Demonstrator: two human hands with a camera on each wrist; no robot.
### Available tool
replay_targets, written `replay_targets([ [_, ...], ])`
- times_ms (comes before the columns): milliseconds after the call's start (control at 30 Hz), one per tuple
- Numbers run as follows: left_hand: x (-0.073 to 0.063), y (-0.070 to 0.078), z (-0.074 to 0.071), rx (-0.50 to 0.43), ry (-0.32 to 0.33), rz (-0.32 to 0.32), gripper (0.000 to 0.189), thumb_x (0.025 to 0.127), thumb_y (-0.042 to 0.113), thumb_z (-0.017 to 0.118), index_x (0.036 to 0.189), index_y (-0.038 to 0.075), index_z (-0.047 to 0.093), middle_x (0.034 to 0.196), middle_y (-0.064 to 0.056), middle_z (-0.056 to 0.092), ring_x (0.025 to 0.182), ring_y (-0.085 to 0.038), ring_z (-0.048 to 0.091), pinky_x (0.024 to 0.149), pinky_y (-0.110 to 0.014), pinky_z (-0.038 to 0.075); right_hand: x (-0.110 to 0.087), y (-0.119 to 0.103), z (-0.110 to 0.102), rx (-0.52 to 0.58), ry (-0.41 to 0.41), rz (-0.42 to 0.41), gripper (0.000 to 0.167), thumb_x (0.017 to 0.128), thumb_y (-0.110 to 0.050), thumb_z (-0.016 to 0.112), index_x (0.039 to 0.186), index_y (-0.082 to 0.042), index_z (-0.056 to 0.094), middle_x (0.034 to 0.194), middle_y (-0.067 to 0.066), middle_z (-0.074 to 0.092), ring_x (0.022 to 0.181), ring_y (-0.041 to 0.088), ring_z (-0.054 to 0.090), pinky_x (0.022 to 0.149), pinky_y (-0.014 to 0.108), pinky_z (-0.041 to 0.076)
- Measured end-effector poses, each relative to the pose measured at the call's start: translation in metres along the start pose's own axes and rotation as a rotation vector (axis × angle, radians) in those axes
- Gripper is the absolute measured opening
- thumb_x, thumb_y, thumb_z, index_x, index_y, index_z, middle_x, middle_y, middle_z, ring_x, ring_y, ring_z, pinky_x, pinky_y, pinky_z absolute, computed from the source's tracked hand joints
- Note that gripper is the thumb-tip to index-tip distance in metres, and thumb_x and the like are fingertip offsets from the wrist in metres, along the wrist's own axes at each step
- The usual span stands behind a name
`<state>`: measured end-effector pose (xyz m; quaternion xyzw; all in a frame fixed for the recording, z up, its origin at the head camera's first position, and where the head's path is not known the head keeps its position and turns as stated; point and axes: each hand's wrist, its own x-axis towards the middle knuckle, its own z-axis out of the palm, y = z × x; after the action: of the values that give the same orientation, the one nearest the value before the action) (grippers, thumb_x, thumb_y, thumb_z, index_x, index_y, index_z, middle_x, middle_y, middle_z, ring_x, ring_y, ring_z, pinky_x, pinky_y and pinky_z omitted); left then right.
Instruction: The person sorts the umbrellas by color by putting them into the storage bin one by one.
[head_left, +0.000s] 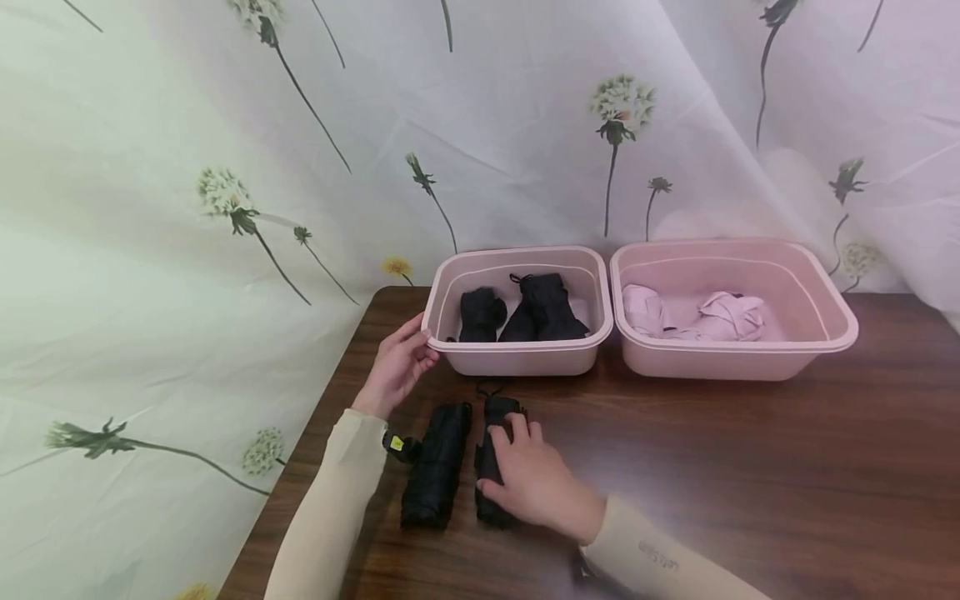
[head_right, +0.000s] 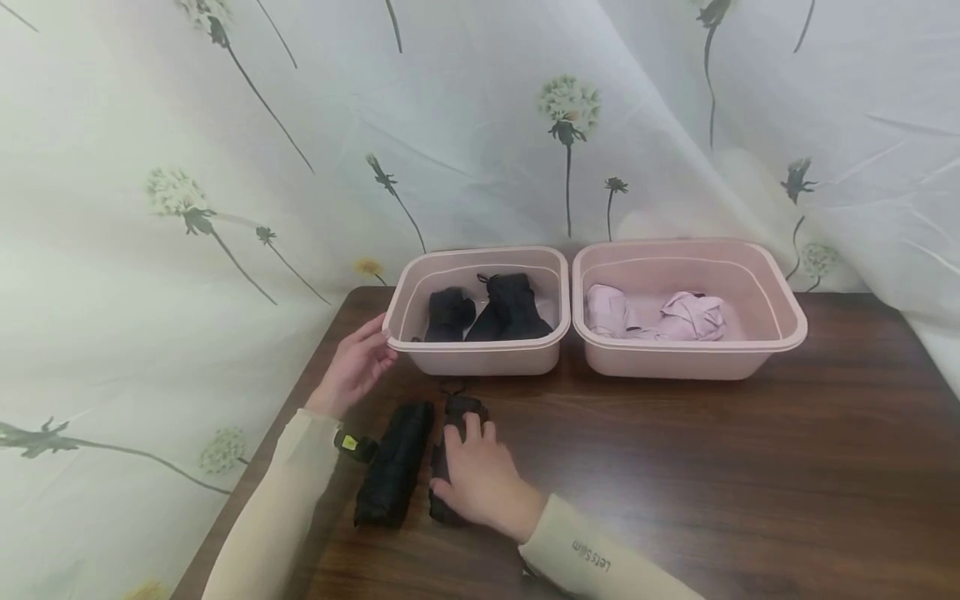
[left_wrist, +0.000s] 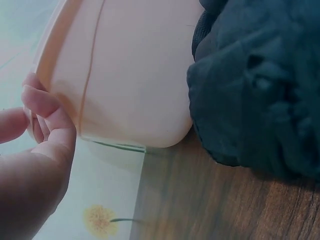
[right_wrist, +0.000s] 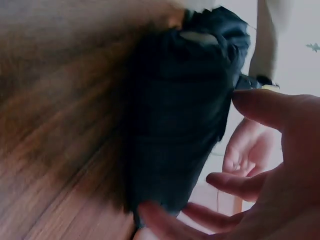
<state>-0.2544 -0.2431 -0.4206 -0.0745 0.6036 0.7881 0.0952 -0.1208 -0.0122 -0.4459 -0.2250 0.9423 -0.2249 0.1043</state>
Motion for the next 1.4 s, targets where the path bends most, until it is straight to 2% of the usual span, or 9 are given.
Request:
replay_targets([
  [167,0.001,-0.001,-0.001,0.001,0.007,-0.010,0.048,0.103,0.011,0.044,0.150,0.015,0.035,0.106,-0.008,0.049,0.066,-0.010,0.058,0.063,-0.020,0.052,-0.003,-0.009,0.011,-0.114,-0.060,0.031,0.087,0.082,-0.061,0.064,0.146,-0.006,0.039,0.152,0.023,0.027,0.125,0.041,0.043,0.078,0.048,0.054],
  [333,0.001,-0.001,-0.001,-0.015,-0.002,-0.007,0.048,0.103,0.010,0.044,0.149,0.014,0.036,0.106,-0.009,0.050,0.066,-0.010,0.058,0.062,-0.020,0.052,-0.005,-0.013,0.011,-0.137,-0.110,0.043,0.090,0.079,-0.056,0.070,0.147,-0.008,0.036,0.156,0.023,0.021,0.119,0.040,0.048,0.062,0.039,0.053],
  [433,-0.001,-0.001,-0.001,-0.012,-0.010,-0.008,0.047,0.103,0.012,0.043,0.150,0.015,0.036,0.111,-0.012,0.048,0.067,-0.011,0.057,0.063,-0.020,0.052,-0.005,-0.012,0.008,-0.108,-0.119,0.048,0.088,0.075,-0.051,0.075,0.144,-0.009,0.039,0.151,0.024,0.027,0.108,0.036,0.053,0.056,0.037,0.051],
  [600,-0.002,-0.002,-0.002,0.011,-0.017,-0.004,0.047,0.103,0.013,0.044,0.150,0.017,0.035,0.120,-0.015,0.046,0.071,-0.012,0.057,0.066,-0.020,0.052,-0.002,-0.010,0.005,-0.112,-0.090,0.060,0.075,0.072,-0.052,0.079,0.126,-0.013,0.046,0.129,0.024,0.042,0.083,0.027,0.054,0.055,0.038,0.048],
  [733,-0.002,-0.003,-0.002,0.014,-0.017,0.002,0.047,0.103,0.013,0.044,0.149,0.017,0.036,0.121,-0.016,0.046,0.071,-0.012,0.057,0.066,-0.020,0.052,0.002,-0.010,0.007,-0.129,-0.063,0.065,0.071,0.074,-0.062,0.073,0.121,-0.015,0.049,0.120,0.023,0.048,0.080,0.029,0.057,0.055,0.039,0.050],
  [833,-0.002,-0.003,-0.003,0.011,-0.019,0.010,0.048,0.103,0.013,0.044,0.150,0.017,0.035,0.119,-0.015,0.047,0.071,-0.011,0.058,0.065,-0.020,0.052,0.005,-0.010,0.010,-0.136,-0.045,0.072,0.067,0.077,-0.063,0.070,0.119,-0.014,0.048,0.119,0.023,0.049,0.079,0.030,0.059,0.056,0.040,0.051],
  [1000,-0.002,-0.001,-0.002,0.013,-0.033,0.016,0.048,0.103,0.013,0.043,0.150,0.016,0.034,0.117,-0.015,0.048,0.071,-0.012,0.057,0.066,-0.020,0.052,0.007,-0.012,0.014,-0.179,-0.018,0.074,0.058,0.079,-0.049,0.073,0.112,-0.012,0.044,0.118,0.025,0.048,0.072,0.029,0.057,0.052,0.036,0.048],
  [1100,-0.005,0.002,0.001,0.018,-0.036,0.011,0.049,0.103,0.012,0.043,0.151,0.015,0.033,0.115,-0.013,0.048,0.071,-0.012,0.057,0.066,-0.020,0.052,0.007,-0.013,0.015,-0.185,-0.006,0.075,0.058,0.078,-0.046,0.074,0.112,-0.011,0.043,0.121,0.027,0.048,0.069,0.029,0.057,0.050,0.035,0.047],
  [1400,0.002,-0.002,0.000,-0.021,-0.008,0.010,0.048,0.103,0.009,0.043,0.150,0.014,0.034,0.111,-0.013,0.048,0.066,-0.011,0.056,0.062,-0.021,0.051,0.010,-0.012,0.014,-0.150,-0.016,0.090,0.060,0.078,-0.047,0.075,0.113,-0.011,0.041,0.123,0.028,0.047,0.064,0.027,0.057,0.048,0.033,0.046],
])
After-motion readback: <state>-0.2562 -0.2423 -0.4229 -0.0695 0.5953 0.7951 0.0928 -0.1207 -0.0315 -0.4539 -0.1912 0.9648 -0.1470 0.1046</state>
